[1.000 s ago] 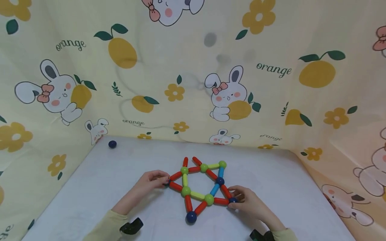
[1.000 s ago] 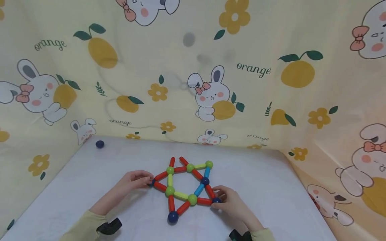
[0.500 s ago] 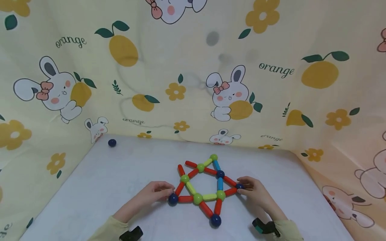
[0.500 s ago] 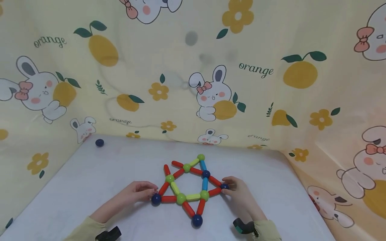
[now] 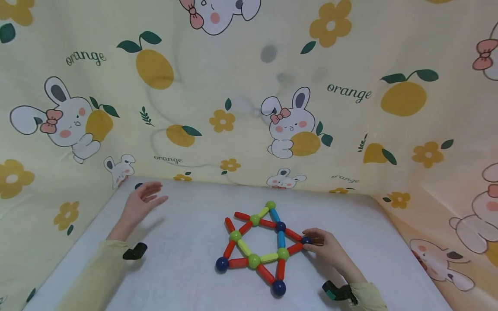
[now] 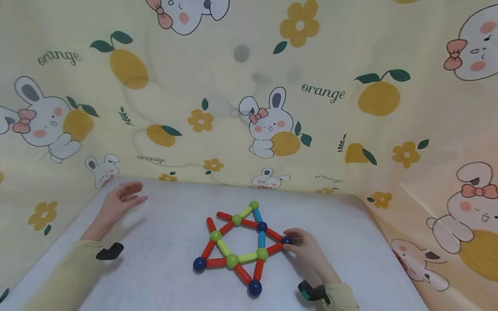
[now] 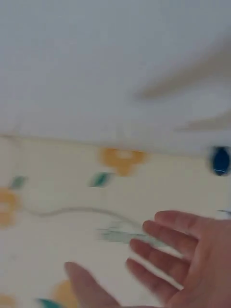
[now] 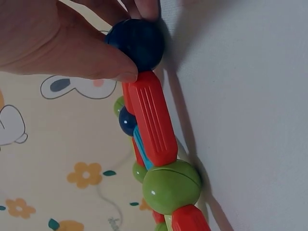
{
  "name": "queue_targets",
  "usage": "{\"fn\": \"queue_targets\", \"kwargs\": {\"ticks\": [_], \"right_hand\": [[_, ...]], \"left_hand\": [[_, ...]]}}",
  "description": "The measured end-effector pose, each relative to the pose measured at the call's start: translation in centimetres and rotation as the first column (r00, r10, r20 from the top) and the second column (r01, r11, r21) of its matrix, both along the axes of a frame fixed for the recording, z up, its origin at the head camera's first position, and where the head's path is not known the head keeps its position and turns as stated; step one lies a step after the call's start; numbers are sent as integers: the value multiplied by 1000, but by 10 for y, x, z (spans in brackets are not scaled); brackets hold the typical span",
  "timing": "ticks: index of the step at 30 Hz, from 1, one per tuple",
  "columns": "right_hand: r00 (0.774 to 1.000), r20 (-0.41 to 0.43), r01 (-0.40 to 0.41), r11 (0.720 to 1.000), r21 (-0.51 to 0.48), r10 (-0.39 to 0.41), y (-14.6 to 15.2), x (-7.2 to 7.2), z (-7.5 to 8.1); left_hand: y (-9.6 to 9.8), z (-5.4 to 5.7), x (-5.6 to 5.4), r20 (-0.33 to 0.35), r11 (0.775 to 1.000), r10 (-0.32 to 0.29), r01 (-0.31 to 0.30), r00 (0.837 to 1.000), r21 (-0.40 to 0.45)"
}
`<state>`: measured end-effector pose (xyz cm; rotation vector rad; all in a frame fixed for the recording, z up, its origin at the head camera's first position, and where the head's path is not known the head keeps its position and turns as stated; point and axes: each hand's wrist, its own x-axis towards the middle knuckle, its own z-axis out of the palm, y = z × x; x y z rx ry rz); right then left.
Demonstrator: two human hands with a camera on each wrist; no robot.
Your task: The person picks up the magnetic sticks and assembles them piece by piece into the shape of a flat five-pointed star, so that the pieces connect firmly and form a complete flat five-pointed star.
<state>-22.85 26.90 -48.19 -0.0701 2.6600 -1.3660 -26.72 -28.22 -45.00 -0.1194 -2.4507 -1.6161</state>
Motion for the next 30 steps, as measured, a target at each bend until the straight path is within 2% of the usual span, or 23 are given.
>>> {"fn": "queue_targets", "kwargs": {"ticks": [2,4,7,12,18,21,26,28,30], "right_hand": [[1000,0,1,1000,6,-1,-1,0,0],[1000,2,7,1000,7,-7,-1,-1,0],[1000,4,17,1000,6,-17,0,-1,-2],[1000,1,18,1000,3,-18,-1,1,-4],[1000,-19,16,1000,-8,-16,-2,0,-5],[1000,-20,16,1000,-14,-16,-3,1,-6],[999,-30,27,999,-17,-28,-4,3,-8],[999,-34,32,999,-12,-32,-4,3,-9],[999,-33,37,999,-10,-37,-3,3,-9]], "left_hand": [[-20,3,-11,5,998,50,-50,999,-50],[-36,5,-20,38,992,91,-88,995,-88],[-53,2,-30,94,982,138,-124,986,-142],[-68,-9,-39,126,979,154,-135,980,-151],[-73,-16,-49,134,983,166,-153,977,-105],[-72,-18,-51,146,984,151,-135,978,-116],[-68,-21,-54,145,969,78,-40,986,-245],[-65,-24,-56,159,954,75,-25,984,-299],[-60,-29,-56,191,952,89,-27,977,-305]]}}
